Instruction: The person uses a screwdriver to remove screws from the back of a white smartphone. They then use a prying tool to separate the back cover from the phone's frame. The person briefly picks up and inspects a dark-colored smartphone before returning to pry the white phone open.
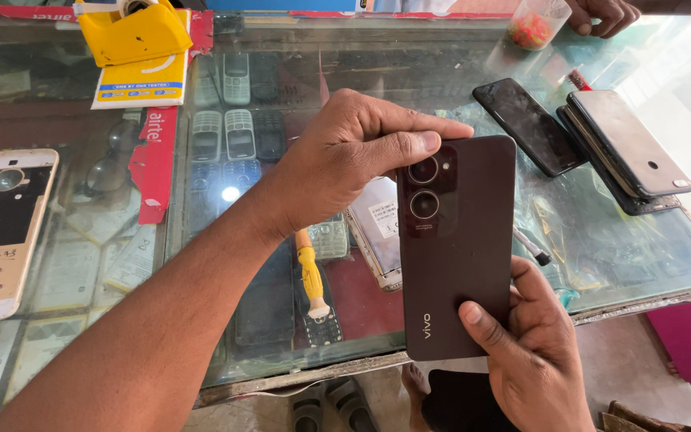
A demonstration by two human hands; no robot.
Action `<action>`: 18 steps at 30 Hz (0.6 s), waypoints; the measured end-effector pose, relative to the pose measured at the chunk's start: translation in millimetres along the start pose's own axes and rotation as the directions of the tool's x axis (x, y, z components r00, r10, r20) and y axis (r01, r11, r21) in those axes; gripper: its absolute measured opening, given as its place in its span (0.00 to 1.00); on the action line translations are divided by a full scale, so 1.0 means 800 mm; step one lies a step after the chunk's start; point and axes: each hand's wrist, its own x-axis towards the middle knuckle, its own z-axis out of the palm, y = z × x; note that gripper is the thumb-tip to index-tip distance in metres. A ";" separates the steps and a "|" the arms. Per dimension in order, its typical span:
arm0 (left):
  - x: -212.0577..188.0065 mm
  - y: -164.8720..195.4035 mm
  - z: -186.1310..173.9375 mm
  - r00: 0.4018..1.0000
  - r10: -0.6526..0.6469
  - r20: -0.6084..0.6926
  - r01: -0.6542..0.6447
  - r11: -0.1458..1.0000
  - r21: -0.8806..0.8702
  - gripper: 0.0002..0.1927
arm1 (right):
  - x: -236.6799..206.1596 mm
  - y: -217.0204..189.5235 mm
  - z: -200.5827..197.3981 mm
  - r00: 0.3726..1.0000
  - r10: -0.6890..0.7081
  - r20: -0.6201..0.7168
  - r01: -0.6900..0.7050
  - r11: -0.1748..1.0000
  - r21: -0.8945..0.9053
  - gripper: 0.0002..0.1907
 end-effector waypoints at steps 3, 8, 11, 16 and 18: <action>-0.001 0.001 0.000 1.000 0.008 0.008 -0.008 1.000 -0.024 0.15 | 0.000 0.000 0.000 1.000 -0.001 0.004 0.001 1.000 -0.002 0.21; -0.003 0.008 0.003 1.000 -0.018 -0.005 0.018 1.000 -0.009 0.17 | 0.000 -0.001 0.002 1.000 0.017 -0.020 -0.017 1.000 -0.002 0.22; -0.003 0.013 0.003 1.000 -0.028 0.004 0.028 1.000 0.000 0.20 | -0.001 -0.001 0.003 1.000 0.003 -0.011 -0.003 1.000 0.002 0.22; -0.005 0.013 0.004 0.992 0.105 0.069 -0.111 0.991 0.078 0.31 | -0.001 -0.002 0.002 1.000 0.008 -0.015 -0.008 1.000 -0.003 0.22; -0.005 0.011 0.004 0.996 0.070 0.054 -0.074 0.995 0.074 0.30 | -0.001 -0.001 0.001 1.000 0.003 -0.003 -0.003 1.000 0.003 0.22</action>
